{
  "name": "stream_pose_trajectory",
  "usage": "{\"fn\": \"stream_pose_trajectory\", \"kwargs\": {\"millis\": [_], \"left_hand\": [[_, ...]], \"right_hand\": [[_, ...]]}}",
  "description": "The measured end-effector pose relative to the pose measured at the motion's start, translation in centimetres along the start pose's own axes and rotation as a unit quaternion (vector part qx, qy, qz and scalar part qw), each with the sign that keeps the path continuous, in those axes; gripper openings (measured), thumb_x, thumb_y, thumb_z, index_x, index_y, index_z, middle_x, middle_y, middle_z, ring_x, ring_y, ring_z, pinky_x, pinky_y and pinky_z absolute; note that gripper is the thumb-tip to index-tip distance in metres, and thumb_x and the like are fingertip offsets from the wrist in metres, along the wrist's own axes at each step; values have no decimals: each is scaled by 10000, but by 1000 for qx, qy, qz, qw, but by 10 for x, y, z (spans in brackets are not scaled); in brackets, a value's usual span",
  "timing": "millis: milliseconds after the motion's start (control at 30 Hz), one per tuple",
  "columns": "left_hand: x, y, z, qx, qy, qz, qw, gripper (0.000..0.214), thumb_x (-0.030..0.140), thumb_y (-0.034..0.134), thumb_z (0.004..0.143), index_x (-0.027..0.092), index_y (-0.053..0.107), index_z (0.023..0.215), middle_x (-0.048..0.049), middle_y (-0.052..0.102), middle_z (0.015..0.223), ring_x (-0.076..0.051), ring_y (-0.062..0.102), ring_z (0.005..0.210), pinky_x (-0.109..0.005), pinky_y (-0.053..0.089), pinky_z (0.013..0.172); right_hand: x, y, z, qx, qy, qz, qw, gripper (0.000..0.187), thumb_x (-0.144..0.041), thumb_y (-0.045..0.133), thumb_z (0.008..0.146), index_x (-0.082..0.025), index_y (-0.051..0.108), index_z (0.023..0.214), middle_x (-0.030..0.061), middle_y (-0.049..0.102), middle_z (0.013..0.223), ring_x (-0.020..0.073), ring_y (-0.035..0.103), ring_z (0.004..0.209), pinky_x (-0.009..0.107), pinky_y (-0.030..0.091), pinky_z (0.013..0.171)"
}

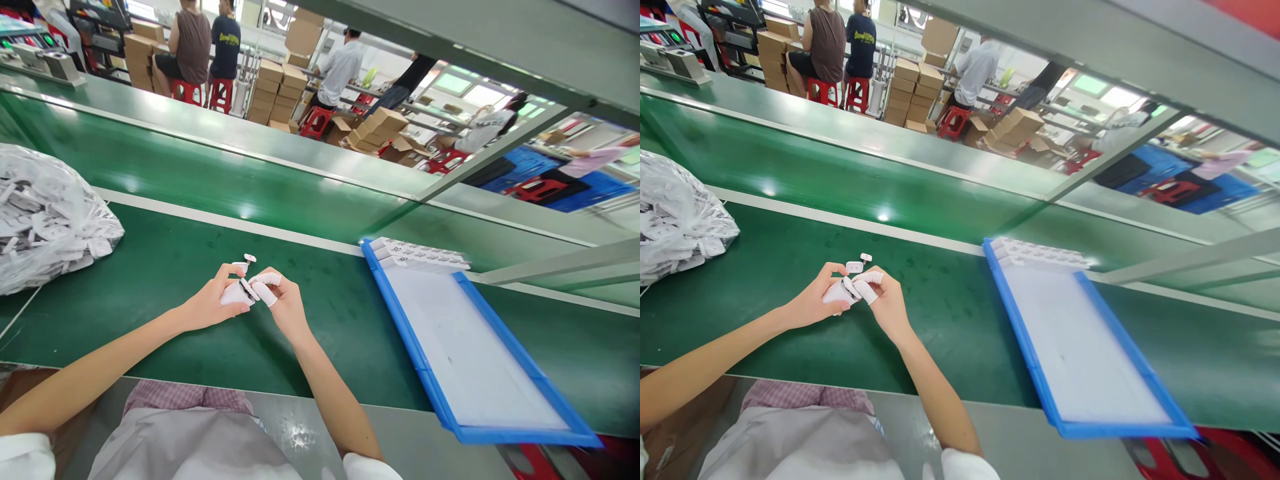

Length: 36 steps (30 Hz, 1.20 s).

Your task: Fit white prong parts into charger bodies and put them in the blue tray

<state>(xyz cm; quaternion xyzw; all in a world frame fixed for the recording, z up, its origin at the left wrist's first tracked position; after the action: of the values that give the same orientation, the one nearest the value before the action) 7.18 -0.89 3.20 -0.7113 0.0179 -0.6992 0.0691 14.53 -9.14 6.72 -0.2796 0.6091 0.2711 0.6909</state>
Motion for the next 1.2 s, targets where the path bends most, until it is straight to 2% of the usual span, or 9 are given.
{"fn": "stream_pose_trajectory", "kwargs": {"millis": [233, 567, 700, 800, 900, 1000, 1033, 1133, 1200], "left_hand": [[2, 0, 0, -3, 3, 8, 1000, 486, 355, 650, 810, 244, 324, 1153, 30, 631, 834, -108, 549, 583, -258, 443, 618], [-7, -2, 2, 14, 13, 79, 997, 345, 403, 587, 863, 241, 385, 1091, 58, 586, 713, -143, 558, 573, -259, 402, 565], [-7, 0, 2, 35, 2, 7, 999, 352, 485, 549, 890, 232, 364, 1049, 28, 612, 765, -140, 572, 560, -268, 440, 560], [-4, 5, 2, 41, -8, -85, 996, 399, 546, 542, 887, 231, 345, 1034, 12, 622, 806, -125, 577, 536, -235, 422, 496], [-3, 2, 3, 86, -25, -188, 978, 469, 608, 580, 839, 230, 361, 1011, 16, 614, 777, -123, 567, 513, -212, 396, 430], [-15, -2, -1, 143, -80, -260, 952, 520, 626, 644, 775, 210, 433, 1005, 0, 619, 793, -139, 586, 567, -249, 477, 495], [-21, -4, -3, 155, -100, -267, 946, 531, 628, 658, 759, 199, 467, 1006, -11, 623, 802, -150, 600, 603, -266, 503, 542], [-35, -16, -6, 183, -126, -241, 945, 601, 670, 702, 674, 183, 549, 991, -33, 632, 813, -198, 621, 714, -291, 526, 611], [-34, -27, 1, 185, -106, -178, 961, 658, 717, 734, 574, 194, 573, 939, -24, 619, 760, -214, 606, 697, -294, 512, 574]], "right_hand": [[-1, 2, 0, -10, -15, -2, 1000, 190, -408, 699, 783, -225, 679, 736, 18, 587, 783, 151, 552, 677, 308, 504, 653], [11, 12, 4, -35, -2, -2, 999, 258, -470, 669, 785, -222, 609, 741, 18, 560, 827, 160, 548, 718, 317, 501, 700], [24, 3, 3, 48, 18, 4, 999, 199, -400, 656, 778, -229, 562, 815, 11, 560, 811, 171, 559, 752, 320, 501, 732], [25, 0, -5, 94, -11, 20, 995, 220, -442, 592, 835, -241, 521, 892, 21, 552, 854, 172, 559, 724, 330, 504, 684], [16, 16, -13, 66, -83, -54, 993, 375, -544, 617, 808, -248, 534, 1022, 59, 521, 999, 206, 564, 809, 388, 514, 739], [18, 36, -12, 20, -115, -142, 983, 832, -567, 832, 564, -223, 468, 1229, 112, 459, 1159, 257, 538, 967, 426, 507, 844], [21, 40, -9, 7, -111, -152, 982, 910, -561, 861, 516, -209, 454, 1250, 124, 448, 1185, 261, 534, 991, 418, 510, 850], [24, 40, 3, -13, -106, -164, 981, 874, -532, 887, 487, -203, 494, 1196, 106, 482, 1164, 245, 546, 1004, 382, 510, 873], [19, 35, 8, -25, -117, -184, 976, 794, -490, 894, 498, -226, 533, 1154, 72, 518, 1126, 228, 561, 989, 360, 500, 890]]}}
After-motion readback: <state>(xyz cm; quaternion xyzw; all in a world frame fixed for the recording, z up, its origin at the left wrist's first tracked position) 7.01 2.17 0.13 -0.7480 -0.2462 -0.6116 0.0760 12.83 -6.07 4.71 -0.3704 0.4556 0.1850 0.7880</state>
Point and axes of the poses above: each hand's wrist, its own z-axis towards the middle knuckle, its own y-axis out of the palm, x = y × z, the point moved 10 cm from there along z, towards the middle knuckle
